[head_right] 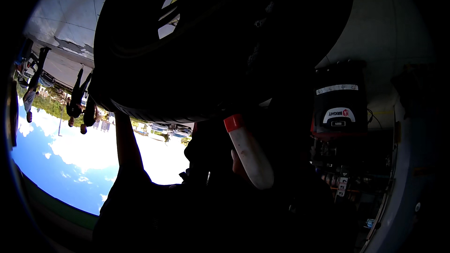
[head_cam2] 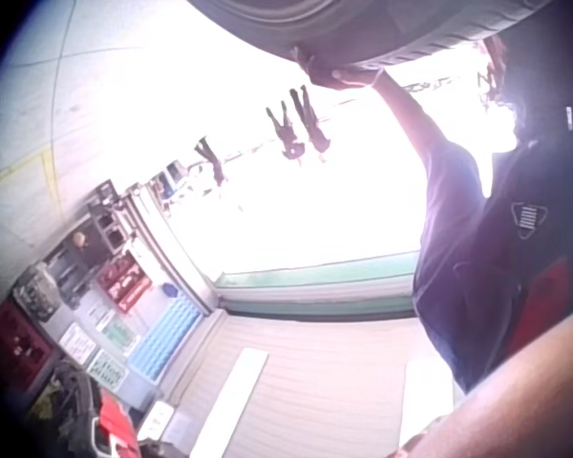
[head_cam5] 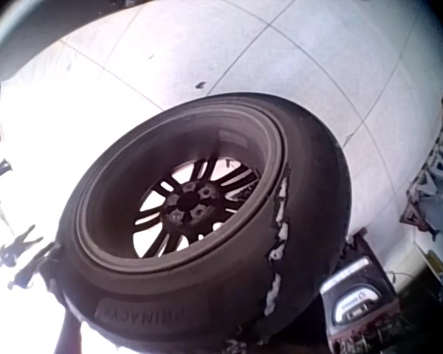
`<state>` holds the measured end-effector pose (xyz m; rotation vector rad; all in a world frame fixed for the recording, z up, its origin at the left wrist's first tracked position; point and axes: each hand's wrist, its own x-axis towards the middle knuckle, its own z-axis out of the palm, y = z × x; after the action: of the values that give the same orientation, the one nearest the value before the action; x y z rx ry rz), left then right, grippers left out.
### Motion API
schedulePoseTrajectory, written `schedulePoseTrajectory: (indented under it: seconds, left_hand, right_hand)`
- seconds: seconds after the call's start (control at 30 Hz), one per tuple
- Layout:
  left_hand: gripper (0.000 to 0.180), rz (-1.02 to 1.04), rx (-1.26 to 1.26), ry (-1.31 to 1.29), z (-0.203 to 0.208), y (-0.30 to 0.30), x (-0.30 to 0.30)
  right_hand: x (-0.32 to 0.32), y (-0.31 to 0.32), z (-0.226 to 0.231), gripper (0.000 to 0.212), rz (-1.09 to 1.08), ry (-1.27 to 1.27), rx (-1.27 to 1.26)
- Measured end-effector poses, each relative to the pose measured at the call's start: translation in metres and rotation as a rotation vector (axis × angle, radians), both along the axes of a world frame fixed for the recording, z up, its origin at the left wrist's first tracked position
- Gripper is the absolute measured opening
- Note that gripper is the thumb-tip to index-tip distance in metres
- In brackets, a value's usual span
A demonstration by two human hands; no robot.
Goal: The person removes a car tire by loosening and unscrewing the lug nuts with a socket wrench, then detaches the wheel and rolls it across the garage floor. The person then sprays the tire bead with a liquid and uses pliers to pry the tire from the rim.
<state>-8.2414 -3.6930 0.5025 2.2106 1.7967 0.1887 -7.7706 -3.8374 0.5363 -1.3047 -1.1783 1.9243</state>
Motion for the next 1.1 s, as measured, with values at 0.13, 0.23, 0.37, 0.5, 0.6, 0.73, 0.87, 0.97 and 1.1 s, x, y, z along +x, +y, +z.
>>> schedulePoseTrajectory:
  seconds: [0.13,0.23,0.37,0.5,0.6,0.73,0.87,0.97,1.1]
  left_hand:
    - [0.055,-0.020,-0.015,-0.012,-0.001,0.000,0.004]
    - [0.054,-0.095,0.039,0.010,-0.002,-0.001,0.003]
    - [0.053,-0.253,0.224,0.038,-0.009,-0.019,-0.044]
    - [0.053,-0.097,0.049,-0.004,-0.004,-0.011,-0.022]
    - [0.053,-0.017,-0.095,-0.203,-0.003,0.006,0.013]
    - [0.054,-0.188,0.079,-0.090,-0.001,-0.010,-0.019]
    - [0.054,-0.288,0.190,0.020,-0.008,-0.019,-0.039]
    - [0.055,-0.301,0.220,0.044,-0.011,-0.022,-0.051]
    - [0.056,-0.301,0.264,0.071,-0.013,-0.028,-0.066]
  right_hand:
    - [0.000,-0.003,-0.002,0.058,-0.003,0.001,-0.001]
    - [0.000,-0.002,-0.003,0.058,0.007,-0.002,-0.002]
    - [0.001,-0.003,0.000,0.058,0.006,-0.007,-0.007]
    - [0.000,-0.003,0.003,0.058,0.021,-0.023,-0.015]
    - [0.000,-0.003,0.004,0.058,0.016,-0.032,-0.020]
    - [-0.002,0.000,-0.001,0.059,0.031,-0.016,-0.012]
    - [-0.001,-0.006,-0.003,0.059,0.017,-0.021,-0.014]
    - [-0.002,-0.004,0.002,0.059,0.022,-0.033,-0.026]
    - [-0.002,-0.004,0.002,0.059,0.021,-0.038,-0.028]
